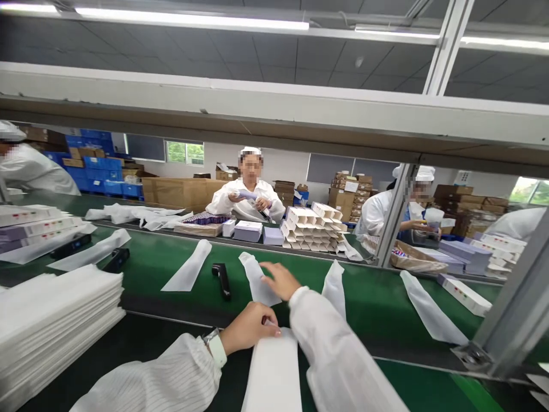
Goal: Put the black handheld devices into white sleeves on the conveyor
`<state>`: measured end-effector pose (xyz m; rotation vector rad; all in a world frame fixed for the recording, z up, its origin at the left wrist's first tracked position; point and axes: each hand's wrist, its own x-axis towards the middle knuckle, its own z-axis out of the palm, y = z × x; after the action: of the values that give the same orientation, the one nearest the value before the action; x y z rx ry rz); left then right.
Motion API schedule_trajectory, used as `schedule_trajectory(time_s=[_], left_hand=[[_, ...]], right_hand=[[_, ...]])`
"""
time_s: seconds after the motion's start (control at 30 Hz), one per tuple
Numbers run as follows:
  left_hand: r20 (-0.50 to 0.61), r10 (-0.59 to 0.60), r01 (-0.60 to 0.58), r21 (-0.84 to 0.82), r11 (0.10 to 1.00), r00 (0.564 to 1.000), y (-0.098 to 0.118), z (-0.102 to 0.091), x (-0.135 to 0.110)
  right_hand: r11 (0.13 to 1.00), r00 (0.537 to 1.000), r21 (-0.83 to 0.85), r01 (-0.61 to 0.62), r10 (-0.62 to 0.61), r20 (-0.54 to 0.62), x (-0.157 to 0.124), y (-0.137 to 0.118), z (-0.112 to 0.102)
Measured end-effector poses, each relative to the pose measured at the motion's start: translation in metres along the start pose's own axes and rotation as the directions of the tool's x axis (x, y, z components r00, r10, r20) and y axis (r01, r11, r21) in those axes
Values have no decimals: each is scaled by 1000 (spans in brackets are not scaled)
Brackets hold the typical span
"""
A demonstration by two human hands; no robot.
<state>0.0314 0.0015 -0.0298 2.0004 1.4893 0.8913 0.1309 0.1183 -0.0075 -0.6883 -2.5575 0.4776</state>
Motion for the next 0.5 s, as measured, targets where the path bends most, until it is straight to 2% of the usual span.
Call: schedule_trajectory(time_s=[0.03, 0.1, 0.17, 0.23, 0.3, 0.37, 0.5], left_hand=[[-6, 25, -25, 11, 1000, 1000, 1, 1, -2], [-11, 74, -74, 34, 997, 997, 2, 4, -5], [-35, 103, -101, 54, 993, 994, 0, 6, -7], [-62, 110, -106, 70, 992, 992, -3, 9, -8], [-79, 108, -102, 77, 992, 991, -6, 10, -9], [-93, 106, -99, 77, 992, 990, -7, 10, -9], [-148, 86, -73, 93, 993, 985, -9, 7, -7]], right_hand=[[999, 997, 24, 43, -44, 56, 9, -13, 11], [997, 984, 55, 53, -62, 165, 24, -29, 33], [998, 964, 50, 22, -35, 262, 34, -32, 52], [999, 953, 39, 6, -17, 302, 42, -28, 66], [993, 972, 116, -34, 6, 234, 47, -19, 75], [961, 992, 258, -96, 71, 105, 49, -10, 78], [856, 965, 480, -193, 255, -67, 48, 8, 70]])
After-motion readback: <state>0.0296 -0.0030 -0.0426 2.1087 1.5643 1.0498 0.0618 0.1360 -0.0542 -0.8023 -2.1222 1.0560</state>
